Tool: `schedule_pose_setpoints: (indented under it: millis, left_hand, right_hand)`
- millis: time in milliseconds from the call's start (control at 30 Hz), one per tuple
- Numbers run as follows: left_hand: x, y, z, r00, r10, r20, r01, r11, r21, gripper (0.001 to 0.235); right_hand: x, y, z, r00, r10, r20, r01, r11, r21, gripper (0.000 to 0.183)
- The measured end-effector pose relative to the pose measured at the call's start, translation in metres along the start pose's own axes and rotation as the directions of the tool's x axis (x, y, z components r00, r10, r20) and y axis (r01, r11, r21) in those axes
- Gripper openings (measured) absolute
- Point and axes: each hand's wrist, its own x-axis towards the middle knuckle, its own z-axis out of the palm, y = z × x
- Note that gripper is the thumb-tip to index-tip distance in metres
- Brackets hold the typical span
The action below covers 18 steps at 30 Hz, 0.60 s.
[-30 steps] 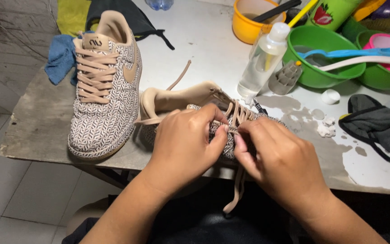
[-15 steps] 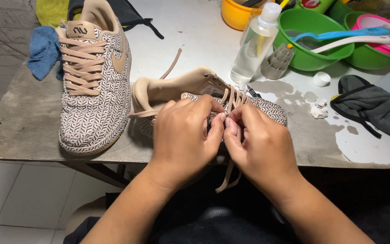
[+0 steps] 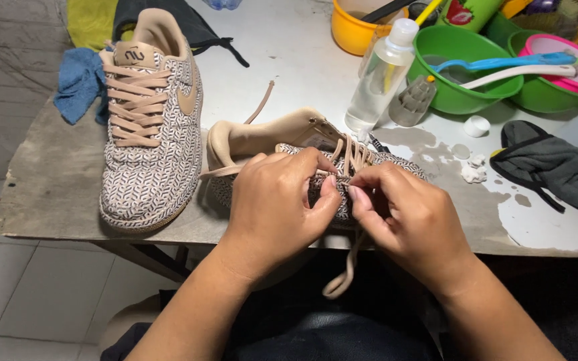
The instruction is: The person laces a beige patterned sneaker by threading the laces through the eyelets and pulling them tight. They work on the shoe held in their hands, adjusting the laces and ensuring they are properly seated in the eyelets.
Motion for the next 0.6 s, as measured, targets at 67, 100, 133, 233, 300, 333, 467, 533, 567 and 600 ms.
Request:
schedule_pose_setpoints:
  millis: [67, 100, 133, 233, 300, 333, 467, 533, 567, 600]
  left_hand:
    - [0.0, -0.001, 0.001, 1.0, -0.02, 0.016, 0.02, 1.0, 0.0, 0.012]
    - [0.001, -0.001, 0.001, 0.999, -0.033, 0.032, 0.034, 0.999, -0.004, 0.013]
    - [0.002, -0.001, 0.001, 0.999, -0.033, 0.033, 0.033, 0.999, 0.0, 0.013]
    - [0.003, -0.002, 0.0, 0.997, -0.03, 0.069, 0.031, 0.999, -0.015, 0.014]
    - [0.002, -0.001, -0.001, 0.996, -0.033, 0.084, 0.035, 0.999, -0.015, 0.013]
    - [0.002, -0.001, -0.001, 0.996, -0.034, 0.087, 0.035, 0.999, -0.013, 0.013]
    - [0.004, 0.0, -0.005, 0.996, -0.013, 0.093, 0.015, 1.0, -0.02, 0.013]
    - [0.004, 0.001, -0.008, 0.995, 0.002, 0.102, 0.001, 1.0, -0.025, 0.013]
    - [0.004, 0.001, -0.01, 0.994, 0.025, 0.111, -0.021, 0.999, -0.035, 0.012]
    - [0.004, 0.001, -0.012, 0.992, 0.049, 0.118, -0.044, 0.998, -0.044, 0.012]
  right_hand:
    - [0.001, 0.0, 0.004, 1.0, -0.025, -0.004, 0.025, 1.0, -0.015, 0.006]
    - [0.001, 0.001, 0.006, 0.999, -0.047, -0.012, 0.046, 0.998, -0.037, 0.006]
    - [0.001, 0.001, 0.006, 0.999, -0.047, -0.014, 0.047, 0.998, -0.034, 0.006]
    - [0.0, 0.003, 0.01, 0.999, -0.043, -0.011, 0.043, 0.999, -0.031, 0.006]
    - [-0.002, 0.005, 0.015, 0.999, -0.007, -0.036, 0.005, 0.999, -0.054, 0.008]
    - [-0.001, 0.004, 0.015, 0.999, -0.005, -0.036, 0.003, 0.999, -0.051, 0.008]
    - [0.008, 0.011, 0.004, 0.998, 0.023, 0.051, -0.026, 0.999, 0.042, 0.006]
    - [0.013, 0.018, -0.006, 0.992, 0.052, 0.112, -0.071, 0.983, 0.168, 0.01]
    - [0.016, 0.022, -0.011, 0.984, 0.052, 0.168, -0.097, 0.958, 0.271, 0.008]
    - [0.02, 0.026, -0.016, 0.974, 0.044, 0.223, -0.126, 0.921, 0.368, 0.007]
